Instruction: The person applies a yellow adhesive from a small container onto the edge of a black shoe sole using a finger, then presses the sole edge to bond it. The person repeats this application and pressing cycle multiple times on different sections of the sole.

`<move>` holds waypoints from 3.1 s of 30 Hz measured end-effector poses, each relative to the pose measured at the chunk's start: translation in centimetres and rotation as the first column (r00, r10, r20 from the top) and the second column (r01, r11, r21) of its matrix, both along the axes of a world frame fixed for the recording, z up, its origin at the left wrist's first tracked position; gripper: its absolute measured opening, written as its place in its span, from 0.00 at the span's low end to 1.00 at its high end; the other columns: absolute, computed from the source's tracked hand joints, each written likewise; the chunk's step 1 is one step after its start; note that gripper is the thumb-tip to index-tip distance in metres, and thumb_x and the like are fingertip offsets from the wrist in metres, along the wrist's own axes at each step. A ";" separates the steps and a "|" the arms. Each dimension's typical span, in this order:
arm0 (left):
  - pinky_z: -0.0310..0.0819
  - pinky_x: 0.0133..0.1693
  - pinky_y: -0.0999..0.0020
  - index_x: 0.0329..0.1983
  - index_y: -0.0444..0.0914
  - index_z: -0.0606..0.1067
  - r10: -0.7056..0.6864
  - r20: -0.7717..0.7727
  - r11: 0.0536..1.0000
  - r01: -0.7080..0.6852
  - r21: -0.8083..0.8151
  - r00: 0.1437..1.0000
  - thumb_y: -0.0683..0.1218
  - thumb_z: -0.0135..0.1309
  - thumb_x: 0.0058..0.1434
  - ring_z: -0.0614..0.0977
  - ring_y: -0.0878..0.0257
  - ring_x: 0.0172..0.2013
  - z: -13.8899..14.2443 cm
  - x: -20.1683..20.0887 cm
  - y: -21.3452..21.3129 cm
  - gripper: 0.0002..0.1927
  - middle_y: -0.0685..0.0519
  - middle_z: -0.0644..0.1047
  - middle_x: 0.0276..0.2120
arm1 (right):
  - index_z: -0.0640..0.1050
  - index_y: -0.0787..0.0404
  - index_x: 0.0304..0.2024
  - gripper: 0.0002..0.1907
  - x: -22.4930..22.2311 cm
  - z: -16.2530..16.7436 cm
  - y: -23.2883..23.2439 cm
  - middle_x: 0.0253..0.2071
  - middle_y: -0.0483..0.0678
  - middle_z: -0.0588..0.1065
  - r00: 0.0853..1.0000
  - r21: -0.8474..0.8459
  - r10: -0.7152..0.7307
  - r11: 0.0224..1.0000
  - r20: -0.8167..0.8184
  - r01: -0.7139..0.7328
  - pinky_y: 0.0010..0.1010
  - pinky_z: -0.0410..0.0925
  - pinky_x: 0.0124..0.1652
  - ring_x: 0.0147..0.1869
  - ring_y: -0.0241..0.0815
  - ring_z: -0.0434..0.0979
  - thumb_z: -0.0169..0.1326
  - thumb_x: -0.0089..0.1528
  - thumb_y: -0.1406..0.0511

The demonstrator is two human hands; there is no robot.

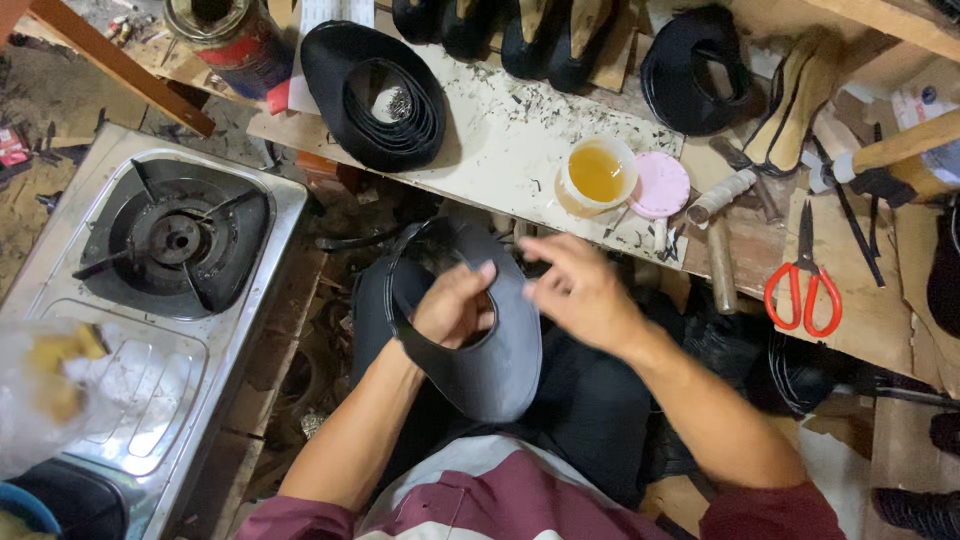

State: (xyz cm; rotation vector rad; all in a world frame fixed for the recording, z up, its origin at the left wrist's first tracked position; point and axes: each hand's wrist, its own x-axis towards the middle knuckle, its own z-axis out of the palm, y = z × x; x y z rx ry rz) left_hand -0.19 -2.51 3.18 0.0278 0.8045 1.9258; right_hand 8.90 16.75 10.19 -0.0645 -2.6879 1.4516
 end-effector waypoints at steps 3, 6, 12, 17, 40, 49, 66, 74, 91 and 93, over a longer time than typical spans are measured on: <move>0.78 0.36 0.70 0.42 0.39 0.75 -0.023 0.095 0.994 0.034 -0.109 0.995 0.49 0.50 0.65 0.82 0.67 0.33 -1.6 0.5 -1.0 0.10 0.55 0.80 0.34 | 0.80 0.64 0.54 0.20 -2.0 0.7 4.0 0.55 0.55 0.73 0.976 0.467 -0.060 0.871 -0.211 0.154 0.40 0.71 0.49 0.51 0.51 0.78 0.63 0.60 0.64; 0.73 0.29 0.68 0.36 0.42 0.68 0.080 0.064 0.992 -0.086 0.092 0.995 0.47 0.56 0.79 0.75 0.67 0.26 -3.6 0.3 -1.0 0.14 0.57 0.73 0.28 | 0.82 0.65 0.42 0.18 -3.7 0.7 7.2 0.60 0.62 0.71 0.950 0.725 0.023 0.651 -0.312 0.222 0.50 0.65 0.58 0.64 0.64 0.69 0.67 0.54 0.61; 0.78 0.40 0.65 0.46 0.36 0.73 0.157 0.093 0.987 -0.160 0.032 0.983 0.43 0.49 0.69 0.82 0.63 0.35 -3.0 0.5 -0.6 0.07 0.52 0.79 0.37 | 0.82 0.63 0.41 0.12 -2.6 0.5 6.4 0.67 0.56 0.68 0.954 0.430 0.005 0.894 -0.300 0.131 0.43 0.64 0.69 0.73 0.57 0.69 0.65 0.59 0.63; 0.81 0.46 0.59 0.48 0.33 0.74 0.112 0.127 0.979 -0.131 0.153 0.986 0.43 0.48 0.70 0.84 0.57 0.41 -0.7 0.6 -0.5 0.09 0.47 0.80 0.41 | 0.80 0.57 0.54 0.24 1.2 -0.2 1.5 0.70 0.60 0.64 0.894 0.535 0.321 0.837 -0.312 -0.113 0.51 0.60 0.68 0.73 0.63 0.63 0.64 0.53 0.67; 0.78 0.43 0.68 0.51 0.38 0.72 0.283 0.030 0.936 -0.283 0.210 0.959 0.44 0.47 0.73 0.82 0.65 0.41 -0.2 0.2 -0.4 0.09 0.54 0.78 0.44 | 0.79 0.56 0.52 0.25 2.3 0.1 0.4 0.66 0.55 0.68 0.916 0.239 0.257 0.953 -0.309 -0.186 0.38 0.71 0.60 0.63 0.53 0.76 0.61 0.53 0.76; 0.48 0.19 0.73 0.16 0.44 0.65 -0.167 -0.225 0.972 0.123 -0.200 0.960 0.51 0.56 0.70 0.60 0.74 0.15 -1.3 -0.2 -2.1 0.25 0.62 0.63 0.15 | 0.79 0.65 0.57 0.21 -0.9 0.4 2.3 0.57 0.52 0.74 0.988 0.302 -0.003 0.952 -0.152 0.049 0.35 0.73 0.53 0.51 0.44 0.80 0.62 0.61 0.66; 0.45 0.17 0.72 0.13 0.45 0.64 -0.108 -0.259 0.980 0.059 -0.192 0.960 0.50 0.54 0.68 0.55 0.74 0.12 -2.8 -1.3 -3.0 0.26 0.64 0.60 0.11 | 0.83 0.60 0.39 0.11 1.5 -0.2 4.2 0.67 0.58 0.67 0.966 0.277 0.118 0.960 -0.229 -0.052 0.45 0.59 0.70 0.73 0.58 0.65 0.64 0.53 0.67; 0.45 0.18 0.71 0.13 0.45 0.66 -0.205 -0.327 0.971 0.151 -0.183 0.922 0.50 0.54 0.68 0.56 0.74 0.13 -1.5 -0.2 -1.7 0.25 0.63 0.61 0.10 | 0.80 0.53 0.55 0.28 1.7 0.0 1.1 0.70 0.58 0.63 0.863 0.556 0.362 0.823 -0.353 -0.118 0.50 0.61 0.70 0.75 0.61 0.62 0.62 0.52 0.72; 0.72 0.29 0.72 0.29 0.35 0.78 0.063 -0.143 0.990 -0.080 -0.120 0.988 0.47 0.49 0.67 0.78 0.67 0.23 0.8 -0.7 -2.5 0.15 0.52 0.80 0.25 | 0.78 0.62 0.54 0.20 3.2 0.0 0.1 0.64 0.57 0.68 0.931 0.027 0.215 0.976 -0.294 -0.216 0.31 0.75 0.54 0.57 0.46 0.79 0.59 0.59 0.76; 0.72 0.28 0.71 0.31 0.32 0.79 0.029 -0.209 0.997 -0.044 -0.067 0.978 0.50 0.50 0.72 0.78 0.66 0.23 1.2 -0.4 -2.4 0.19 0.50 0.81 0.26 | 0.77 0.66 0.56 0.22 3.3 0.0 -0.3 0.59 0.53 0.72 0.983 -0.083 0.133 0.986 -0.130 -0.144 0.27 0.75 0.48 0.46 0.40 0.80 0.62 0.58 0.75</move>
